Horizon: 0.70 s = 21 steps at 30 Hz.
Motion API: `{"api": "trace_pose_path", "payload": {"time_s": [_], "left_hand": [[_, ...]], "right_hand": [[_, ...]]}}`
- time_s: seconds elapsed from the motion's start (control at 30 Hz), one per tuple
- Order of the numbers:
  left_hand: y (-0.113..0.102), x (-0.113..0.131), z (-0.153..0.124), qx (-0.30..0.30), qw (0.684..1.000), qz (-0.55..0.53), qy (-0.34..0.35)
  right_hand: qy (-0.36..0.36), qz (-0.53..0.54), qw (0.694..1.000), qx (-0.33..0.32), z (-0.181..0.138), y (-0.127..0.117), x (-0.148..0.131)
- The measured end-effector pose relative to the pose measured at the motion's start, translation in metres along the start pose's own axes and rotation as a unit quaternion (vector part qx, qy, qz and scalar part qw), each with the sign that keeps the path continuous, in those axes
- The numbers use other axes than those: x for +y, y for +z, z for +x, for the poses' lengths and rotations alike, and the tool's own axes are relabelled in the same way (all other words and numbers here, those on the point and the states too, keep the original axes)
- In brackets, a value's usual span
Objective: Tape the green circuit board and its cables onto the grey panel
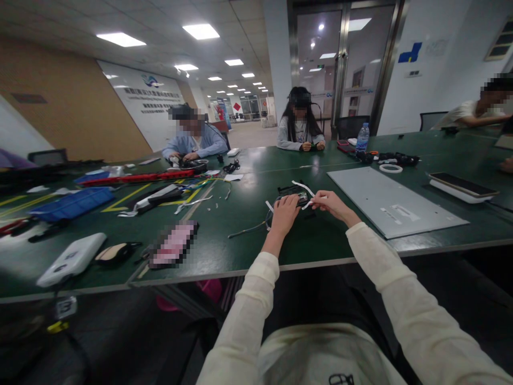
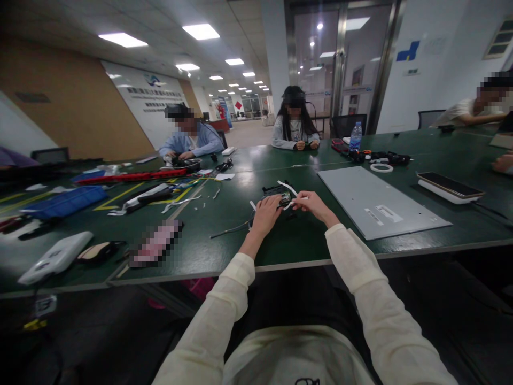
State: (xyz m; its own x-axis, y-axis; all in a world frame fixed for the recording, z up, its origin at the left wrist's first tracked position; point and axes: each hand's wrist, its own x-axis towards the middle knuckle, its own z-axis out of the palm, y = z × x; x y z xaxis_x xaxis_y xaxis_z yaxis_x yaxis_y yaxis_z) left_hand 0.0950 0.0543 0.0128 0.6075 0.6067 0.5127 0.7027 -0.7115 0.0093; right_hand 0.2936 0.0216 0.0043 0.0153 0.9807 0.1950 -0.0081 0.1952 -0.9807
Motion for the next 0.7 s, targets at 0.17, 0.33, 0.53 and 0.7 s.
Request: {"api": "trace_pose_path", "payload": {"time_s": [0.17, 0.33, 0.53, 0.7], "left_hand": [[0.002, -0.002, 0.0, 0.017, 1.0, 0.021, 0.005], [0.004, -0.004, 0.0, 0.013, 0.998, 0.059, 0.005], [0.008, -0.003, 0.0, 0.002, 0.995, 0.094, 0.027], [0.008, 0.0, 0.0, -0.001, 0.993, 0.113, 0.043]], "right_hand": [[-0.025, -0.13, 0.989, 0.072, 0.006, -0.009, 0.01], [-0.06, -0.166, 0.981, 0.086, 0.007, -0.009, 0.013], [-0.078, -0.118, 0.987, 0.08, 0.005, 0.002, 0.01], [-0.137, -0.264, 0.953, 0.063, 0.005, 0.011, 0.017]]}}
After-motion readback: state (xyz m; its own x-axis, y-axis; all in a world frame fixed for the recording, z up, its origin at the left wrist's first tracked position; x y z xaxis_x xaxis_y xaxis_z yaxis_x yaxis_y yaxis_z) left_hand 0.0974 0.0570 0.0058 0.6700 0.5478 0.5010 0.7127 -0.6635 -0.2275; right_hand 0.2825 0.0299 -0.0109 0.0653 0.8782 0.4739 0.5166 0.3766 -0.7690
